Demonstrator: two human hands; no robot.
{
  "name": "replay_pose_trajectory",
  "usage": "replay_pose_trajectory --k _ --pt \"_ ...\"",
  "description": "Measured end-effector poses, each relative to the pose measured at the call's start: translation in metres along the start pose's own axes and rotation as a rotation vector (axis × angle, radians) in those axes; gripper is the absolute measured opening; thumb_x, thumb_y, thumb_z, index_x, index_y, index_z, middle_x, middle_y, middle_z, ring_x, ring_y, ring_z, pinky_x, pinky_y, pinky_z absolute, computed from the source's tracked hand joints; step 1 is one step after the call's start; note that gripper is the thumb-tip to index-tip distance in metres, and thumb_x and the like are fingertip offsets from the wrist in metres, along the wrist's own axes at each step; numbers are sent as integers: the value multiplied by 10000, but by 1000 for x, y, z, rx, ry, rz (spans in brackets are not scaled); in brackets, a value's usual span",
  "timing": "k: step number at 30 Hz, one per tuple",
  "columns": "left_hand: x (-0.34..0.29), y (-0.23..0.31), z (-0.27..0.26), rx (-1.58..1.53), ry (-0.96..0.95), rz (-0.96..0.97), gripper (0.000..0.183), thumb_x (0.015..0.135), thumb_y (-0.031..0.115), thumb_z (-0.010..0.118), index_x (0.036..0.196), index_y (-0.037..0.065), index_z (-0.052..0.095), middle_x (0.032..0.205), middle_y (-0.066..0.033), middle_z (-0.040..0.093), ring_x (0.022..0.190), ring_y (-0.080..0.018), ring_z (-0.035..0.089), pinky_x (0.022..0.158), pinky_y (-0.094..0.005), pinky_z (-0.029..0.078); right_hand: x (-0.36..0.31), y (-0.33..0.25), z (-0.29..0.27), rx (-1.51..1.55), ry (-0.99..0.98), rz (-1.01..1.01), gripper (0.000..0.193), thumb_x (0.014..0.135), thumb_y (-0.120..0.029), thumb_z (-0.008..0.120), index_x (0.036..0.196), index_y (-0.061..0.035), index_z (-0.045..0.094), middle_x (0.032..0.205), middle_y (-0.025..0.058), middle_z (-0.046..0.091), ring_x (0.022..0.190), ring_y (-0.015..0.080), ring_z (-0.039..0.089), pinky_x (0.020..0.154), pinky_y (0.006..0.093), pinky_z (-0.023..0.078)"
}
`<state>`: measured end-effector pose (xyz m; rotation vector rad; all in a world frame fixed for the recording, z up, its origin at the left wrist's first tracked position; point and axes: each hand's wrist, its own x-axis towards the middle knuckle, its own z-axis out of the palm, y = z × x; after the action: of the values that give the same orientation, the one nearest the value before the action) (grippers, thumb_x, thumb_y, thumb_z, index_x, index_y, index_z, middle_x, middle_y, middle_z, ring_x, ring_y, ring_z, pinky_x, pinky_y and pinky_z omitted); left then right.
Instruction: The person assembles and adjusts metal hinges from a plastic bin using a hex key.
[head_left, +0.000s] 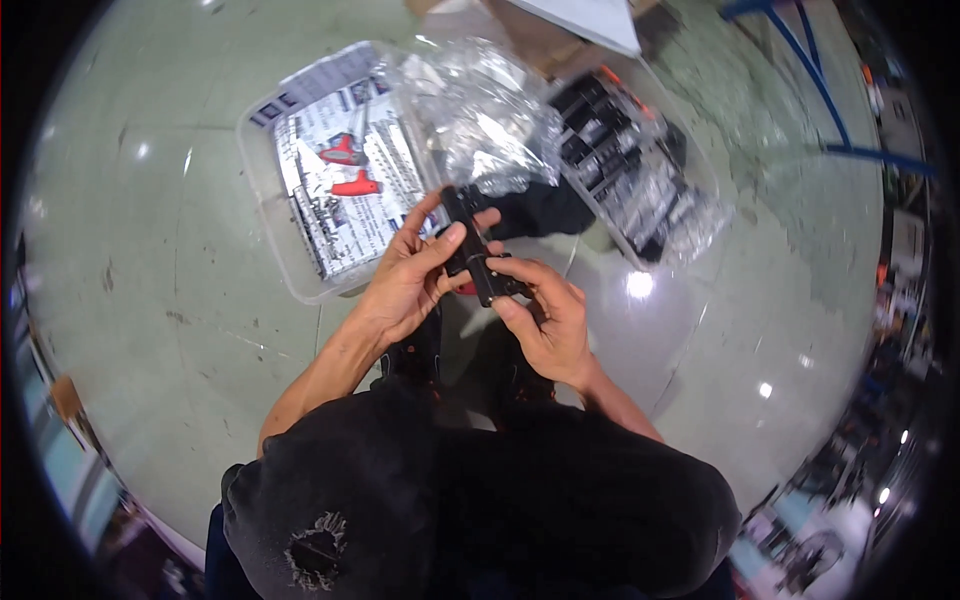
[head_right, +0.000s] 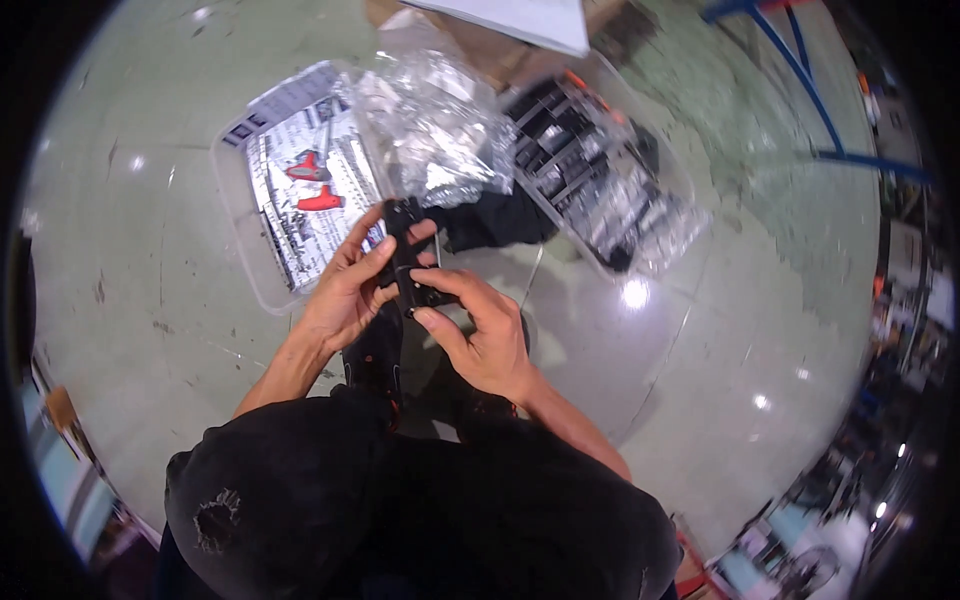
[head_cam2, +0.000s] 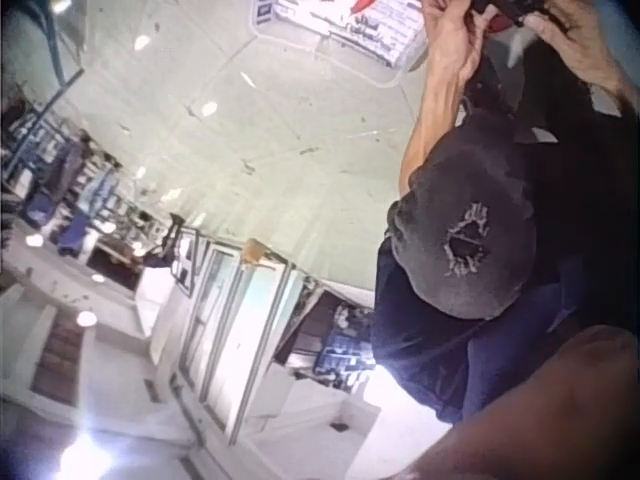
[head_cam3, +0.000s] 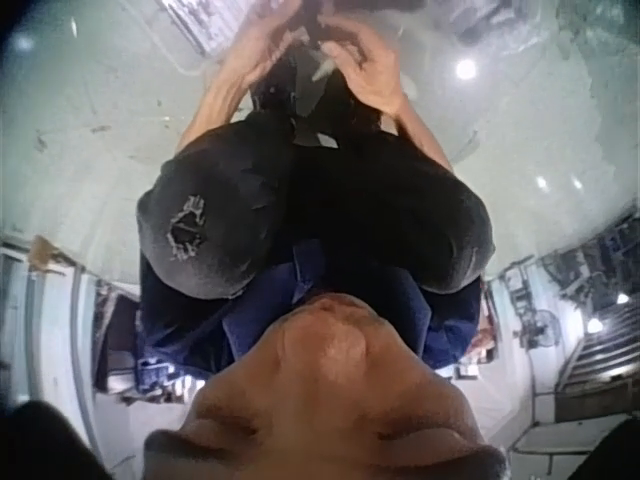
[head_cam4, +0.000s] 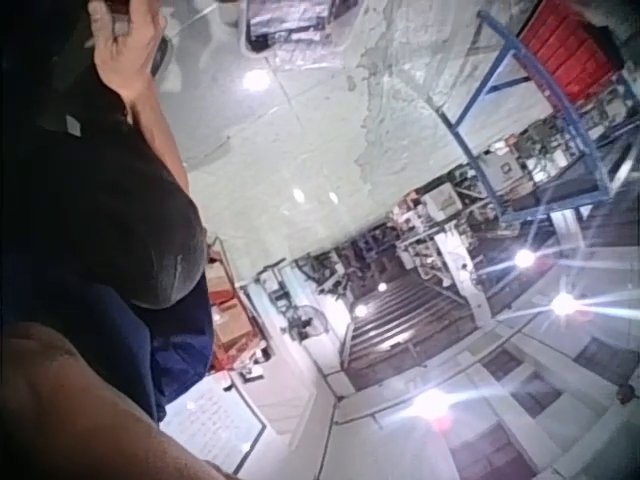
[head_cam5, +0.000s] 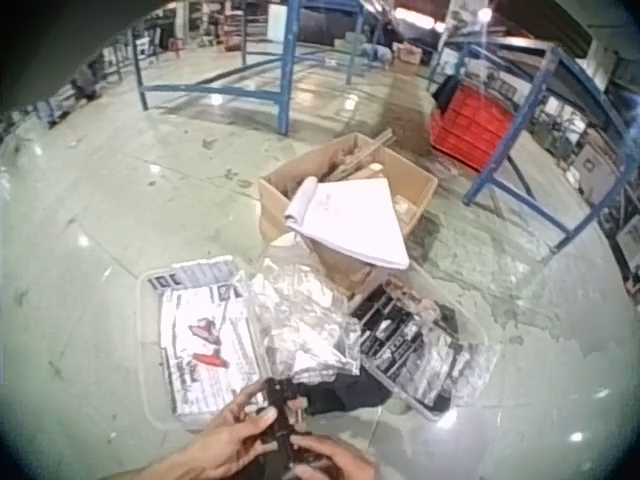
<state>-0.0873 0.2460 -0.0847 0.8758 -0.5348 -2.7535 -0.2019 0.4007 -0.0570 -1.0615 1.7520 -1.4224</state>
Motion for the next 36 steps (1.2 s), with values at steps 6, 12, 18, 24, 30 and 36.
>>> replay_pose_trajectory --k 6,12,18,24,30,36 --pt "-23 22 -5 407 74 26 708 925 69 625 1517 203 261 1213 -118 640 993 -175 658 813 -330 569 22 4 -7 -319 -229 -231 960 549 -207 919 1383 -64 466 1458 257 287 1258 413 460 981 449 460" --pt "-8 7 3 592 0 -138 694 892 44 667 1486 134 321 1167 -77 624 1018 -125 602 872 -272 497 37 18 -9 -277 -416 -149 1268 504 -220 916 1511 -21 171 1524 300 167 1403 477 234 1138 508 279" --pt "3 -5 6 687 75 -260 717 884 0 656 1498 78 296 1314 -141 533 1163 -185 549 949 -318 490 19 34 -14 -289 -318 -66 1291 451 -192 913 1512 -47 192 1440 275 293 1368 450 294 1130 543 270" --pt "7 -18 -2 819 57 -188 730 876 -6 665 1493 3 275 1299 -153 553 1128 -186 575 957 -318 483 1 48 -5 -316 -287 -38 1258 457 -217 920 1508 -131 235 1409 249 280 1336 456 299 1093 581 284" --pt "3 -13 2 928 93 -245 686 879 30 686 1456 -28 320 1064 -86 621 970 -128 580 821 -292 491 -1 56 6 -133 -170 -149 1126 462 -175 909 1427 -117 333 1415 242 249 1297 493 308 1071 556 321" --pt "1 -14 0 902 67 -215 651 891 14 666 1448 -14 330 1058 -89 634 930 -122 595 799 -284 494 -2 64 14 -151 -168 -179 1115 463 -187 914 1415 -107 339 1433 253 243 1321 498 294 1085 553 309"
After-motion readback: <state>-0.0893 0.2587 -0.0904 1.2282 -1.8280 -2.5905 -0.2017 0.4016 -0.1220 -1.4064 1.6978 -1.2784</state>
